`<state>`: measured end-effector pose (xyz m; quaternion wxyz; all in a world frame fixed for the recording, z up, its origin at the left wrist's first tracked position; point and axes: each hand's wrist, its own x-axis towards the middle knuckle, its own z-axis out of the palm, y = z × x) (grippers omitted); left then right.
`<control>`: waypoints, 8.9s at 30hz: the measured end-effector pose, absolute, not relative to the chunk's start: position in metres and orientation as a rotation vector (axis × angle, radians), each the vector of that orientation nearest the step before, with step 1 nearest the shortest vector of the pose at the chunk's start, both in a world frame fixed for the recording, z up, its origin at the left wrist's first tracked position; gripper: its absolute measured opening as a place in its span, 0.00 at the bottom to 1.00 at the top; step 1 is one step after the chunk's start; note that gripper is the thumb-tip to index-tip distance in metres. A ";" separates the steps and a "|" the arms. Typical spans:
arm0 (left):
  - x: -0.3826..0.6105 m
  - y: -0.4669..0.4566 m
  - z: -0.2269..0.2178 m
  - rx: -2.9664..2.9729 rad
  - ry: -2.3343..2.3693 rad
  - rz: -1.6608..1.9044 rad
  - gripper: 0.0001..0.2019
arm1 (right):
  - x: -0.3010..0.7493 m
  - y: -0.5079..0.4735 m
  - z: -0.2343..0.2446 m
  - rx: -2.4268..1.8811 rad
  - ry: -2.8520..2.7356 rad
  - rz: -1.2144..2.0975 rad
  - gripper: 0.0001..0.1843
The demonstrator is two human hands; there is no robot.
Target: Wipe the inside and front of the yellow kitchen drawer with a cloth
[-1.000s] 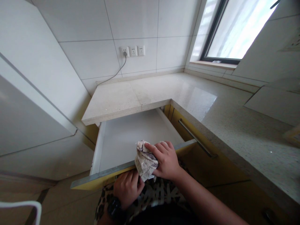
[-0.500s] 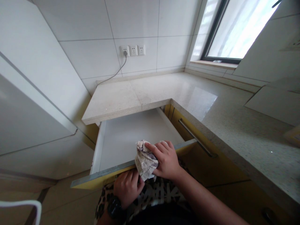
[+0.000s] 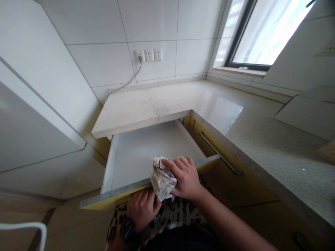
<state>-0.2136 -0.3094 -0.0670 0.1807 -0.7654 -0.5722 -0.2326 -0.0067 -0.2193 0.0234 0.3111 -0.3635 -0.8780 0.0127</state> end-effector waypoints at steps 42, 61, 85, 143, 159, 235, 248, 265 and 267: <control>-0.213 -0.311 -0.064 -2.160 -1.609 -0.670 0.01 | -0.006 -0.220 0.024 -0.948 -2.316 0.041 0.46; -0.212 -0.310 -0.062 -2.196 -1.604 -0.719 0.07 | 0.053 -0.192 0.022 -0.857 -2.347 0.069 0.39; -0.213 -0.310 -0.066 -2.194 -1.607 -0.717 0.07 | 0.069 -0.187 0.016 -0.972 -2.214 -0.048 0.37; -0.212 -0.309 -0.063 -2.195 -1.594 -0.744 0.06 | 0.069 -0.188 0.015 -0.980 -2.209 -0.052 0.38; -0.212 -0.309 -0.061 -2.197 -1.593 -0.738 0.06 | 0.069 -0.188 0.016 -0.972 -2.215 -0.068 0.37; -0.211 -0.310 -0.066 -2.185 -1.629 -0.745 0.05 | 0.013 -0.208 0.020 -0.953 -2.270 -0.025 0.45; -0.212 -0.309 -0.068 -2.180 -1.618 -0.760 0.06 | 0.014 -0.208 0.019 -0.947 -2.274 0.012 0.41; -0.211 -0.308 -0.068 -2.162 -1.652 -0.752 0.04 | 0.014 -0.207 0.019 -0.929 -2.281 0.009 0.41; -0.211 -0.308 -0.069 -2.163 -1.648 -0.752 0.05 | 0.015 -0.207 0.019 -0.924 -2.281 0.007 0.41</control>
